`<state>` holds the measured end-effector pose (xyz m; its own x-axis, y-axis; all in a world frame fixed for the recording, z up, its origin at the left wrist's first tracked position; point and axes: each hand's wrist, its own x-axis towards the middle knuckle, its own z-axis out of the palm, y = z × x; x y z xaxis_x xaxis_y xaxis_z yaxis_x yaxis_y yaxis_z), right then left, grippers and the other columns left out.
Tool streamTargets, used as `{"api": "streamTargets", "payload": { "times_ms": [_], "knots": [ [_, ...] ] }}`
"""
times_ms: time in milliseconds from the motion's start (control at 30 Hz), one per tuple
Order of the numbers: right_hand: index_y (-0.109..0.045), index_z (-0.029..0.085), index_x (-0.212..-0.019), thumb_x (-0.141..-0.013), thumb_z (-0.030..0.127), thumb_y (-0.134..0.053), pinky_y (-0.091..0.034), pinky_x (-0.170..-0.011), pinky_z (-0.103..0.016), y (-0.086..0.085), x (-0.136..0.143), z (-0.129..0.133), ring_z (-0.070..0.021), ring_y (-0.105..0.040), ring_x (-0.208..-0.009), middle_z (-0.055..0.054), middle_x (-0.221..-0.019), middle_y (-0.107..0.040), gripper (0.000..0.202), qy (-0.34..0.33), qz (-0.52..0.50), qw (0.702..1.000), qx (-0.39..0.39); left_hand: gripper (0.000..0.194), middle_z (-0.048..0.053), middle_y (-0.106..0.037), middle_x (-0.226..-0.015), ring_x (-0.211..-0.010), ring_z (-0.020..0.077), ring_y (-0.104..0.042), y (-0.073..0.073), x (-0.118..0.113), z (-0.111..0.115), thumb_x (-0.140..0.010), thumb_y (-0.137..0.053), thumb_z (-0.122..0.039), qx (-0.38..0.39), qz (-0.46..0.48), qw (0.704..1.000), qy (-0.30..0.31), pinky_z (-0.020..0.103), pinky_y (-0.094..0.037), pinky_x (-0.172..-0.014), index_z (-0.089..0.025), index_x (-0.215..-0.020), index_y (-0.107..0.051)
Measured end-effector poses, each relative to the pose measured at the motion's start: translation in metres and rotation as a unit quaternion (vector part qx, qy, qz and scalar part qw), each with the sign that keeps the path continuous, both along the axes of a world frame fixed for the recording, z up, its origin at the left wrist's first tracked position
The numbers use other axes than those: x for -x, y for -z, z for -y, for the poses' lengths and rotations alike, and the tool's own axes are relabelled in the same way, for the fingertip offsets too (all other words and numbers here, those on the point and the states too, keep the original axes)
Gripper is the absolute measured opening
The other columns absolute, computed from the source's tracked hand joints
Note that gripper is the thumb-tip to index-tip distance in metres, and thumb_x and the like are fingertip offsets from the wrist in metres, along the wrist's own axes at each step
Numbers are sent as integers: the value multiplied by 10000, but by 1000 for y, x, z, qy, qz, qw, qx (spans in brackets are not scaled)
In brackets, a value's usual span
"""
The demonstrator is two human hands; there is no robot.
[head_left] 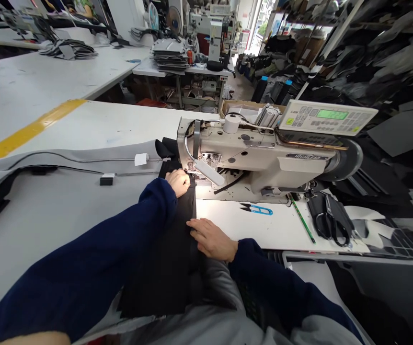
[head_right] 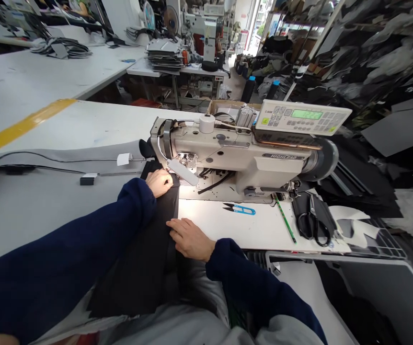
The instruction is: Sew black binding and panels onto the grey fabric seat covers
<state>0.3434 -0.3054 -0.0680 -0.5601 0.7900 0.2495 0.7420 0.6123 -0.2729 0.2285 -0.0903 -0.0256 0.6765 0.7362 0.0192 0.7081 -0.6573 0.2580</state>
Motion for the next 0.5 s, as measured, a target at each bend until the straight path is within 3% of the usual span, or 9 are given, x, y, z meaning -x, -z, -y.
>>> {"api": "streamTargets", "payload": {
  "times_ms": [100, 200, 300, 400, 500],
  "knots": [
    [-560, 96, -1169, -838, 194, -545, -312, -1080, -469, -2, -5, 0, -255, -290, -1348, -174, -1414, -410, 346, -39, -2, 999, 10, 198, 114, -611, -1019, -1012, 298, -501, 11, -10, -9, -745, -501, -246, -42, -27, 999, -20, 399, -390, -782, -184, -675, -675],
    [-593, 230, -1166, -832, 263, -604, -228, -1080, -579, -10, -8, -1, -303, -151, -1410, -91, -1534, -225, 336, -75, 46, 995, 44, 206, 134, -602, -1044, -1031, 320, -489, 16, -14, -16, -736, -490, -226, -42, -41, 998, -20, 429, -398, -785, -175, -692, -685],
    [-616, 281, -1110, -802, 282, -653, -203, -1054, -639, -13, -5, -3, -345, -74, -1420, -24, -1567, -108, 309, -95, 105, 989, 46, 320, 148, -567, -1142, -1077, 332, -469, 18, -16, -22, -746, -475, -218, -59, -38, 997, -27, 448, -398, -804, -171, -983, -684],
    [-616, 237, -1094, -857, 244, -567, -230, -1068, -600, -10, 0, -4, -347, -91, -1413, -1, -1557, -164, 243, -107, 135, 985, 7, 513, 155, -560, -1157, -1106, 332, -457, 22, -18, -27, -772, -450, -214, -78, -30, 996, -37, 459, -386, -834, -159, -1277, -522],
    [-627, 210, -1065, -905, 205, -475, -268, -1041, -588, -8, 3, -5, -355, -143, -1393, -21, -1516, -279, 221, -107, 123, 986, -25, 505, 144, -584, -1104, -1083, 332, -469, 28, -18, -31, -777, -460, -226, -79, -33, 996, -35, 449, -379, -832, -166, -1275, -517]
  ]
}}
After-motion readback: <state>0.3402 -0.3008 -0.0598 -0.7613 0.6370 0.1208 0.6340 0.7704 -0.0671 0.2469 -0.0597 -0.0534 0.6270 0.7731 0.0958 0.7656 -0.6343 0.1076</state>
